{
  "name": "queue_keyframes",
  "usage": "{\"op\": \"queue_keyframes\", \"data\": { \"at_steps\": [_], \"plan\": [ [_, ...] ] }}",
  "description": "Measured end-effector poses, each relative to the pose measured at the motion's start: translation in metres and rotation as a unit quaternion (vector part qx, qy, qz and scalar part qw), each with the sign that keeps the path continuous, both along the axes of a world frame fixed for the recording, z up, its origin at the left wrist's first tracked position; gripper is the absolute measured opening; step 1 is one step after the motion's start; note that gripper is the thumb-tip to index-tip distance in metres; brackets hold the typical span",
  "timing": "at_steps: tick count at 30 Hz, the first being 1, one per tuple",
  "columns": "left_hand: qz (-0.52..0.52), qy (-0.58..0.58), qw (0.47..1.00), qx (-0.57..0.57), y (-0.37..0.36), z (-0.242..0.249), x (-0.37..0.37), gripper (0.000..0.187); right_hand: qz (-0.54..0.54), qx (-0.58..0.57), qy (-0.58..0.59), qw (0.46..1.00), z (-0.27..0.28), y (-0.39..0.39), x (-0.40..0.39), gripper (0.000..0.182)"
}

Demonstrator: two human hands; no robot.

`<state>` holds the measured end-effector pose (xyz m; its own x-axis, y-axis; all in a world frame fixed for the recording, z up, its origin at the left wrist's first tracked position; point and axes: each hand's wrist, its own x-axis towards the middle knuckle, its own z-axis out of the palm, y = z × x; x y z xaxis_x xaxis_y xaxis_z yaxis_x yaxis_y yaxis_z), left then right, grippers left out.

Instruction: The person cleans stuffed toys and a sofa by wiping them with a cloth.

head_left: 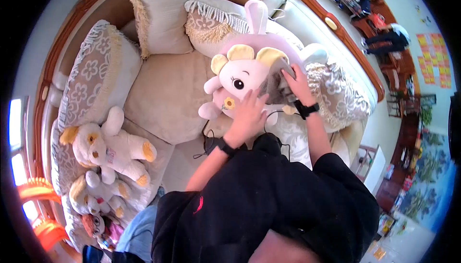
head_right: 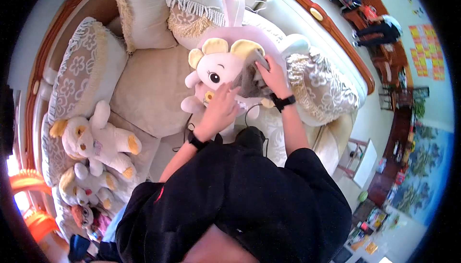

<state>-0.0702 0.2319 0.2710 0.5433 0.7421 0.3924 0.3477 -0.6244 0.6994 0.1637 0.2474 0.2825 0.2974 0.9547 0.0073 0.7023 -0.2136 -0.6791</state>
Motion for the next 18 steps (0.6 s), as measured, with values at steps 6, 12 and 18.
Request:
{"op": "queue_keyframes", "data": {
  "at_steps": [6,12,18],
  "plan": [
    [0.074,0.14,0.975,-0.159,0.006,-0.114,0.112,0.026,0.048,0.119,-0.204,0.971,-0.085,0.04,0.005,0.027],
    [0.223,0.147,0.95,-0.164,0.042,-0.203,0.154,0.026,0.176,0.102,-0.292,0.934,-0.16,0.064,0.012,0.03],
    [0.248,0.157,0.943,-0.159,0.045,-0.211,0.152,0.026,0.195,0.094,-0.292,0.932,-0.164,0.067,0.004,0.03]
  ]
}}
